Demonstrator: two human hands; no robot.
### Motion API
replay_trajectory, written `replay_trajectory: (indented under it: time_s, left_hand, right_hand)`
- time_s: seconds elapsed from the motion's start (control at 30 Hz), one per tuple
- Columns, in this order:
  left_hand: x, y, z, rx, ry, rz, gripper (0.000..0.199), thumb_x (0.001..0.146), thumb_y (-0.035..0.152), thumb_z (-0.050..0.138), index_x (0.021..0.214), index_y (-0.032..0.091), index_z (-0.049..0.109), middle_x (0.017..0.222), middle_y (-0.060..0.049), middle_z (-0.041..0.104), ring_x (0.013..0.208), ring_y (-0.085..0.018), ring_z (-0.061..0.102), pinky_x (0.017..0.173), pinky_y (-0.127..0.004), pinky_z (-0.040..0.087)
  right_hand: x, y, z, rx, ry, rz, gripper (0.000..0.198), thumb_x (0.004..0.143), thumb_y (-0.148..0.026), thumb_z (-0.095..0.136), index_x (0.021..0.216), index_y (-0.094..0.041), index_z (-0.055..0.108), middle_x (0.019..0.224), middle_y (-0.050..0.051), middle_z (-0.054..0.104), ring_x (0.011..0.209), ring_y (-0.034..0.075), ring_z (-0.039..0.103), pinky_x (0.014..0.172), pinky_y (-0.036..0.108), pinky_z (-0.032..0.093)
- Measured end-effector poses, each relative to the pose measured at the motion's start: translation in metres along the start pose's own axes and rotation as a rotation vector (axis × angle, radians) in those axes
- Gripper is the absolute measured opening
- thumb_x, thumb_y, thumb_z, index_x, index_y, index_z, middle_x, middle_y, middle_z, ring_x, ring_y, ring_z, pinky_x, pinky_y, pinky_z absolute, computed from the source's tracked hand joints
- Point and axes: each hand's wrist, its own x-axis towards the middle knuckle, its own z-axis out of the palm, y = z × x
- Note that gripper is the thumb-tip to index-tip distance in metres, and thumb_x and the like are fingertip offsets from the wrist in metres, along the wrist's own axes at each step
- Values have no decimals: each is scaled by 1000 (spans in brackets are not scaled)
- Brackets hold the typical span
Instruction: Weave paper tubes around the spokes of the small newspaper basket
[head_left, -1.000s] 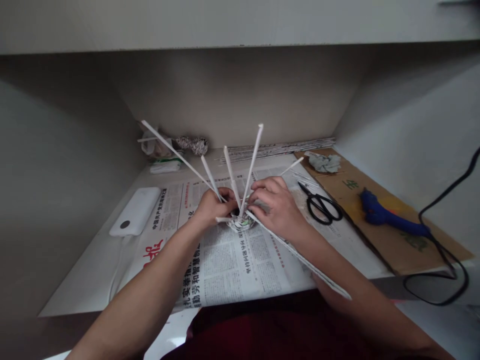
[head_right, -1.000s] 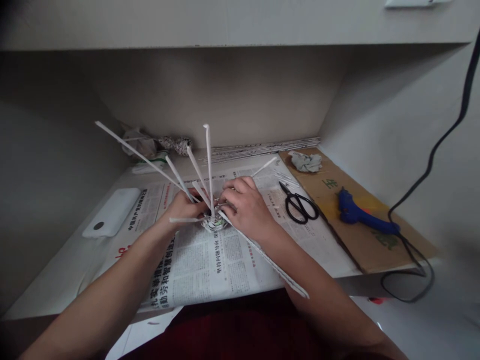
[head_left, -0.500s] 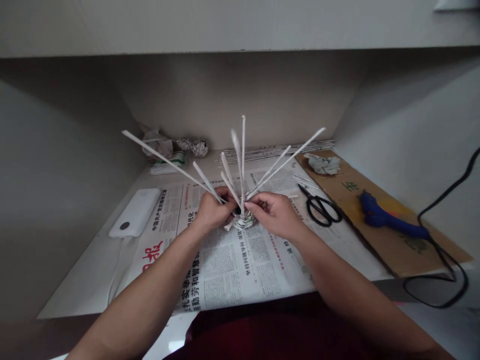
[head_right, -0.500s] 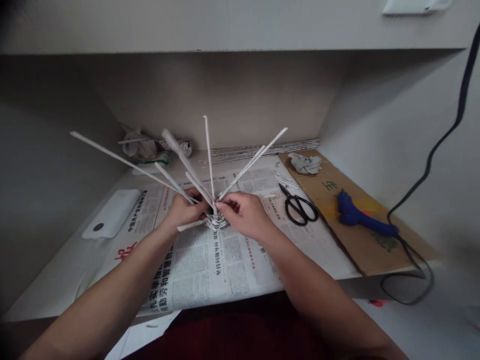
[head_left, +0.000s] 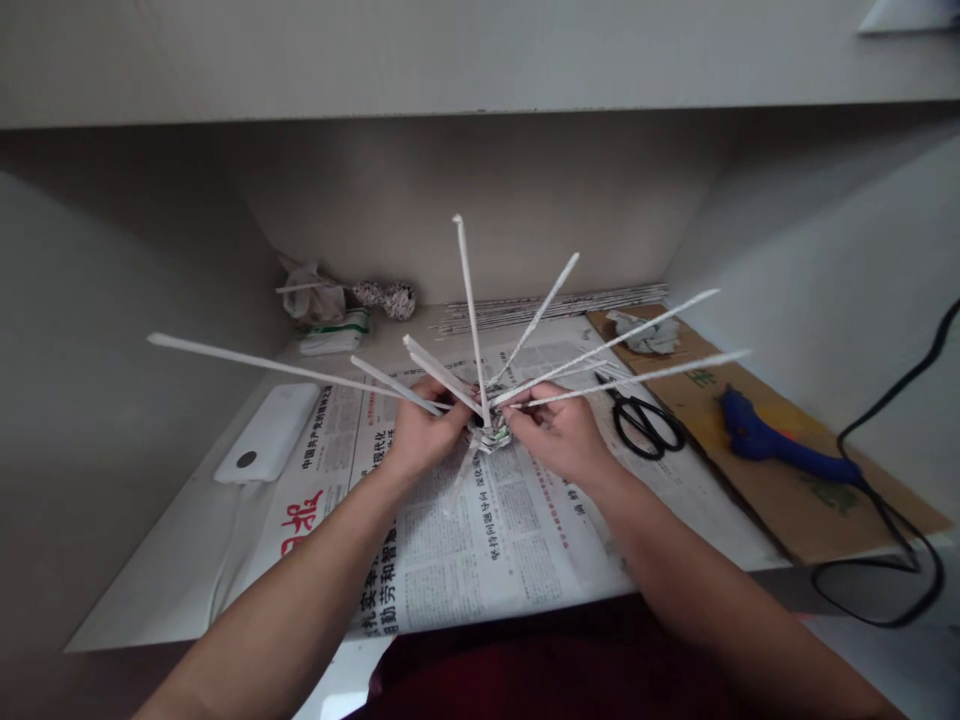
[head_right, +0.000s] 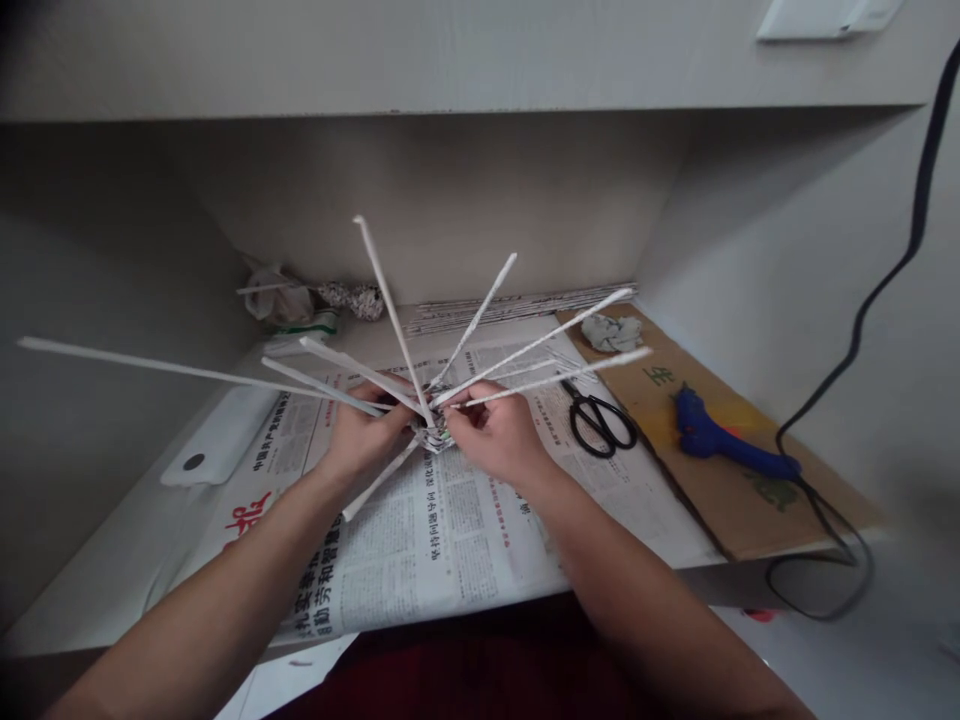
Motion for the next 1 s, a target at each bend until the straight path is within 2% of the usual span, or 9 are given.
replay_trajectory:
  time_s: [0.13, 0.2, 0.27, 0.4, 0.5, 0.63, 0.77, 0.9, 1.0]
  left_hand:
    - [1, 0, -1, -8, -1, 36, 11, 77, 27, 68, 78, 16, 70, 82, -6, 72, 73, -18, 66, 61, -27, 53]
    - [1, -1, -2, 16, 14, 66, 10, 78, 26, 68, 78, 16, 70, 82, -6, 72, 74, -18, 66, 65, -28, 53]
    - [1, -2, -3, 54, 25, 101, 8, 78, 25, 68, 79, 17, 70, 82, -5, 71, 76, -18, 65, 71, -30, 53]
    - [1, -1, -5, 176, -29, 155, 10, 81, 28, 67, 80, 19, 71, 83, -6, 70, 80, -20, 64, 78, -34, 51]
    - [-1, 5, -5, 225, -7, 221, 10, 81, 29, 66, 78, 20, 70, 79, -6, 69, 78, -20, 63, 78, -35, 49]
    - [-3, 9, -5, 260, 20, 262, 11, 83, 28, 64, 76, 21, 69, 76, -5, 68, 77, -19, 62, 76, -34, 48]
    - [-3, 7, -4, 274, 3, 281, 10, 83, 27, 63, 78, 20, 69, 77, -3, 68, 77, -18, 61, 76, -32, 47]
    - [-2, 7, -3, 298, 1, 258, 10, 82, 25, 63, 76, 20, 69, 77, -3, 68, 77, -19, 62, 79, -34, 48]
    - [-1, 7, -2, 294, -10, 259, 7, 80, 21, 64, 76, 20, 69, 78, -4, 68, 78, -19, 62, 79, -34, 48]
  right_hand:
    - [-1, -5, -4, -142, -51, -276, 23, 74, -6, 58, 86, -21, 72, 91, 4, 72, 83, 17, 66, 73, 29, 52]
    - [-1, -5, -5, -147, -101, -342, 32, 73, -1, 53, 87, -22, 72, 97, 3, 72, 93, 18, 66, 84, 32, 51]
    - [-2, -5, -4, -97, -121, -293, 31, 78, -1, 51, 91, -22, 71, 98, 3, 72, 94, 17, 66, 86, 33, 51]
    - [-2, -5, 0, 51, -63, -123, 18, 85, -19, 60, 103, -21, 64, 95, 4, 72, 86, 16, 68, 75, 29, 55]
    - [-2, -7, 1, -20, -66, -188, 23, 82, -22, 67, 105, -22, 65, 93, 3, 71, 83, 15, 67, 71, 27, 54]
    - [-2, -9, -1, -179, -116, -321, 31, 78, -17, 71, 107, -24, 67, 102, 3, 70, 88, 15, 65, 75, 29, 54]
    - [-1, -10, -1, -196, -56, -372, 14, 84, -20, 65, 97, -23, 70, 99, 4, 72, 92, 17, 66, 83, 32, 53]
    - [-2, -6, 0, -117, 16, -254, 18, 92, -27, 55, 100, -24, 71, 97, 4, 74, 89, 17, 68, 80, 32, 54]
    - [-3, -1, 1, -29, 41, -138, 23, 94, -34, 52, 103, -23, 70, 91, 4, 74, 78, 16, 69, 72, 29, 55]
